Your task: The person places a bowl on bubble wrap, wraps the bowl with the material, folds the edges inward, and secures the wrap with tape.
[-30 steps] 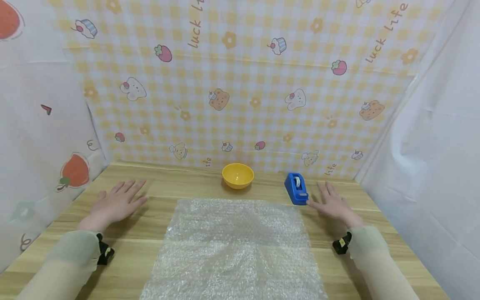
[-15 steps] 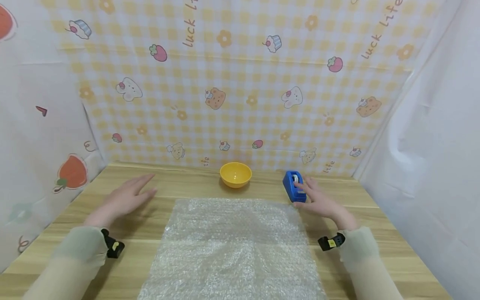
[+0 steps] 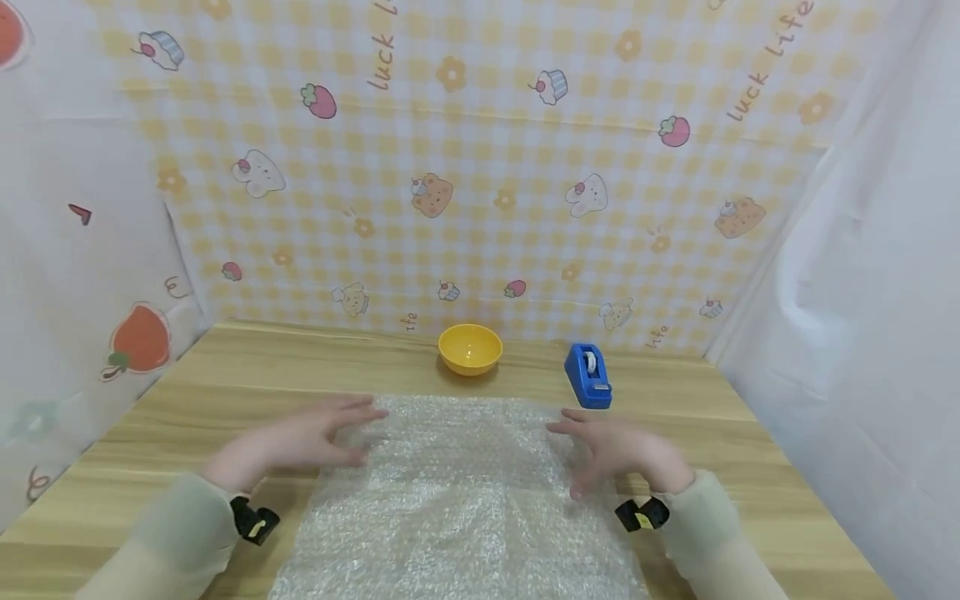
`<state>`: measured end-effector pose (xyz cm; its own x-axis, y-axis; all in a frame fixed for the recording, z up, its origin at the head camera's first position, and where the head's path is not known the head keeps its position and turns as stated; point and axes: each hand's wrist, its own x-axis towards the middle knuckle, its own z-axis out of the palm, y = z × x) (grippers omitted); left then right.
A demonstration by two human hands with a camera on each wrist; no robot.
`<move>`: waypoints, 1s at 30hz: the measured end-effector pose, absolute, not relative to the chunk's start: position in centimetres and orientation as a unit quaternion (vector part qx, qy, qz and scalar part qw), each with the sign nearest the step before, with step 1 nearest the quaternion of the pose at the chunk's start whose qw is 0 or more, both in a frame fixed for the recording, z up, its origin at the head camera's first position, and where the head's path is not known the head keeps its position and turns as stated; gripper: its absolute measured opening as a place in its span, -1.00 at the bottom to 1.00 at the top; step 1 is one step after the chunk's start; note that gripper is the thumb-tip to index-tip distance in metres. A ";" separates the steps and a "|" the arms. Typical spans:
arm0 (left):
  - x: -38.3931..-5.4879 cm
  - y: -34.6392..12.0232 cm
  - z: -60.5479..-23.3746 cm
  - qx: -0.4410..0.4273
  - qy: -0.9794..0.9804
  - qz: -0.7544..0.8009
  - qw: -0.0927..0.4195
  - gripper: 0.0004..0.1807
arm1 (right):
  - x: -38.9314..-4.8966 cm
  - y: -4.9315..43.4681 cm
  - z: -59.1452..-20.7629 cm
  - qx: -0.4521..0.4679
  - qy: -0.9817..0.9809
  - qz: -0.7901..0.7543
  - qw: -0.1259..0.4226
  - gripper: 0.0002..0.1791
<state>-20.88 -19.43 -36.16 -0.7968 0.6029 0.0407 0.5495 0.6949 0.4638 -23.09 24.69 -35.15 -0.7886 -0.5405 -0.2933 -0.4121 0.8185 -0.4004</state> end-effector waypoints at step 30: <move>-24.1 -19.4 -38.5 0.273 0.920 0.236 0.151 -0.25 | -26.4 23.8 -38.4 -0.219 0.939 -0.148 0.219 0.15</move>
